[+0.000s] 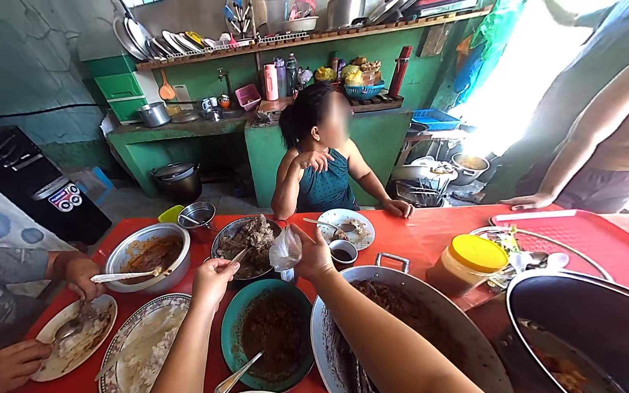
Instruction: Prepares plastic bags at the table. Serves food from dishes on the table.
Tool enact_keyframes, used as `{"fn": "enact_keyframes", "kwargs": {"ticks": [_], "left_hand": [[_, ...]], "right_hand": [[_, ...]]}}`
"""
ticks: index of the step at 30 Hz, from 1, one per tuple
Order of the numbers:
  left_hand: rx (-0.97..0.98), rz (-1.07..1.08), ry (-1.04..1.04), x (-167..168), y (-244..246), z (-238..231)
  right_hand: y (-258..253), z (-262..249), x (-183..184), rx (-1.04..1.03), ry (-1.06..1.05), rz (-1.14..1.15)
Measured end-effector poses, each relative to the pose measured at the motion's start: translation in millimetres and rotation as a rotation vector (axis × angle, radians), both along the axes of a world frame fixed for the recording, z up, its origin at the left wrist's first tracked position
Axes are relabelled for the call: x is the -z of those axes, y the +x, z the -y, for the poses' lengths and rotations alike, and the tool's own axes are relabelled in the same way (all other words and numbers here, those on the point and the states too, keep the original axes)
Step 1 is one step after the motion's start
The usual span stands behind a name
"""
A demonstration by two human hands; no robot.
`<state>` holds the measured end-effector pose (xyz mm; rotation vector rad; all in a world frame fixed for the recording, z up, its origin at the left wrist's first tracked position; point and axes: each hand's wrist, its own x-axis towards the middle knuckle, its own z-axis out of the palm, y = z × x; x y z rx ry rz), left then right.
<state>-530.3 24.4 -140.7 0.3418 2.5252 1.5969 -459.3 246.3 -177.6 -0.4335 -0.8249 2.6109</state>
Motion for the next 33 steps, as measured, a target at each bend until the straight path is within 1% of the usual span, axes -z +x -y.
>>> {"fn": "enact_keyframes", "kwargs": {"ticks": [3, 6, 10, 13, 15, 18, 20, 23, 26, 27, 29, 31, 32, 33], "left_hand": [[0.012, -0.01, 0.009, 3, 2, -2], [0.053, -0.02, 0.025, 15, 3, -6], [0.157, 0.028, -0.07, 40, 7, -17], [0.254, 0.022, -0.18, 55, 12, -28], [0.303, -0.012, -0.276, 56, 15, -38], [0.362, -0.056, -0.484, 36, 24, -56], [0.395, -0.074, -0.639, 17, 33, -69], [0.442, -0.137, -0.835, -4, 46, -89], [0.507, -0.226, -1.011, -18, 57, -109], [0.532, -0.273, -1.061, -21, 61, -115], [0.573, -0.399, -1.14, -26, 73, -124], [0.613, -0.528, -1.164, -40, 91, -126], [0.654, -0.544, -1.186, -63, 108, -121], [0.709, -0.495, -1.228, -104, 135, -113]], "right_hand": [[-4, 3, 6, 0.031, -0.03, 0.022], [-1, 5, 11, 0.025, -0.004, 0.023], [2, -5, 7, 0.049, -0.03, 0.055], [11, -15, 2, 0.014, 0.106, 0.132], [17, -23, 0, -0.028, 0.248, 0.214], [25, -35, -5, -0.129, 0.508, 0.399], [32, -40, -16, -0.209, 0.706, 0.538], [39, -46, -31, -0.349, 0.985, 0.675], [43, -51, -43, -0.427, 1.326, 0.762], [43, -53, -45, -0.445, 1.457, 0.769], [43, -58, -46, -0.47, 1.641, 0.756], [44, -62, -46, -0.466, 1.704, 0.733], [46, -63, -46, -0.446, 1.687, 0.709], [49, -64, -47, -0.423, 1.637, 0.681]]}}
